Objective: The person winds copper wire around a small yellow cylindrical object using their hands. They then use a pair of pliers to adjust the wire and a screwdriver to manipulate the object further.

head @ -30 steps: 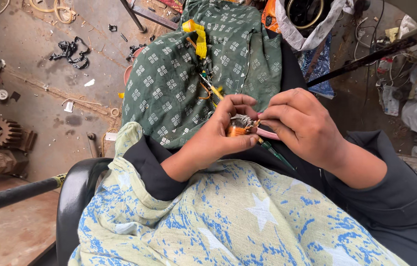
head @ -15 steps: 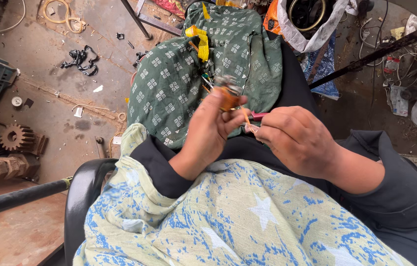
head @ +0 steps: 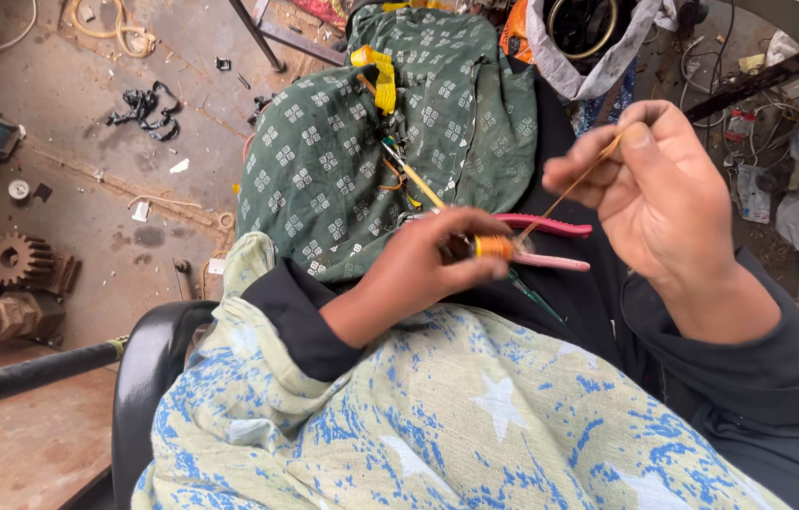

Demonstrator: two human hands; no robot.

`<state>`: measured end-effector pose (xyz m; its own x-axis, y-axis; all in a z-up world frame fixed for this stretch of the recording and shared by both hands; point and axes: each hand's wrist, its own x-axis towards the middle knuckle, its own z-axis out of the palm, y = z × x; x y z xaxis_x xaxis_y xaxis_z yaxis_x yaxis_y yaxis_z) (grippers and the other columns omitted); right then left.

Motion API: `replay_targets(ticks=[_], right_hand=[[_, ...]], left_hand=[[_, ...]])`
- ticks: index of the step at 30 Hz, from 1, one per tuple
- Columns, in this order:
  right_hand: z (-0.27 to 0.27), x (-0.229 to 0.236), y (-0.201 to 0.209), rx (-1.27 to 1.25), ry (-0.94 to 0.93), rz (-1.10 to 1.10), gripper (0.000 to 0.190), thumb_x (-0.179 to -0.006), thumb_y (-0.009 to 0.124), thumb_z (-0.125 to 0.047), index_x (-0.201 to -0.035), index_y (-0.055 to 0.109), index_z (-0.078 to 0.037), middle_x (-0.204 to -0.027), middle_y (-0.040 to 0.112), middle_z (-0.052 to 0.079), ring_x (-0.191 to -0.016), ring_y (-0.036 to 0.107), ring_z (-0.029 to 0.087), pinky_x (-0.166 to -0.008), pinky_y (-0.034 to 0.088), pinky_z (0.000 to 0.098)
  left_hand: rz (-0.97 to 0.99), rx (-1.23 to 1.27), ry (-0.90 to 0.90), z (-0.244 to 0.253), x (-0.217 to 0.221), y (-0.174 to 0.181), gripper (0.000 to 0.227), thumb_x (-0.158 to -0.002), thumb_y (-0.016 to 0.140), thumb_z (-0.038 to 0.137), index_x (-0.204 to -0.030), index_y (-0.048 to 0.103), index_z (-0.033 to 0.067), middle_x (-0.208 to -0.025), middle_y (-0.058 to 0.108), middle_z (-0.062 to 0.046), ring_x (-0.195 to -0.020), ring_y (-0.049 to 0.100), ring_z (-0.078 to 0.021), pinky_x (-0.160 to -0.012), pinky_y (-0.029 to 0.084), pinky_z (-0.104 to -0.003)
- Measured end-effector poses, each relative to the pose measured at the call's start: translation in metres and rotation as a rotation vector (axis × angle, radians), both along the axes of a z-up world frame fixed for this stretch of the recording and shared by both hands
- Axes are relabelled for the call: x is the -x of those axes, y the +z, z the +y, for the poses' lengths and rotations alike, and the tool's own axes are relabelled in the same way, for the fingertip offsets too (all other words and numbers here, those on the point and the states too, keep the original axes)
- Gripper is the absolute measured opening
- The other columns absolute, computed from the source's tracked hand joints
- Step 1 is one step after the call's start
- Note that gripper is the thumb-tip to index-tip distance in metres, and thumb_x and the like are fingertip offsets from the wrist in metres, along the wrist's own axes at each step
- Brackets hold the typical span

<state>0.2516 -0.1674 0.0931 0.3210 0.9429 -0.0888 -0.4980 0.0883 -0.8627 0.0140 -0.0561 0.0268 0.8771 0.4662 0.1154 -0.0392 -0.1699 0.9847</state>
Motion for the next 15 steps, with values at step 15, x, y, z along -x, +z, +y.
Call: replay_targets(ticks=[15], right_hand=[[0.01, 0.017, 0.004, 0.049, 0.219, -1.677, 0.035, -0.096, 0.065, -0.009, -0.13, 0.064, -0.001, -0.086, 0.061, 0.015, -0.081, 0.062, 0.034, -0.075, 0.048, 0.0417]], left_hand=[[-0.257, 1.019, 0.001, 0.023, 0.004, -0.016, 0.039, -0.105, 0.068, 0.023, -0.132, 0.062, -0.0039, -0.109, 0.07, -0.012, -0.093, 0.069, -0.013, -0.083, 0.059, -0.026]])
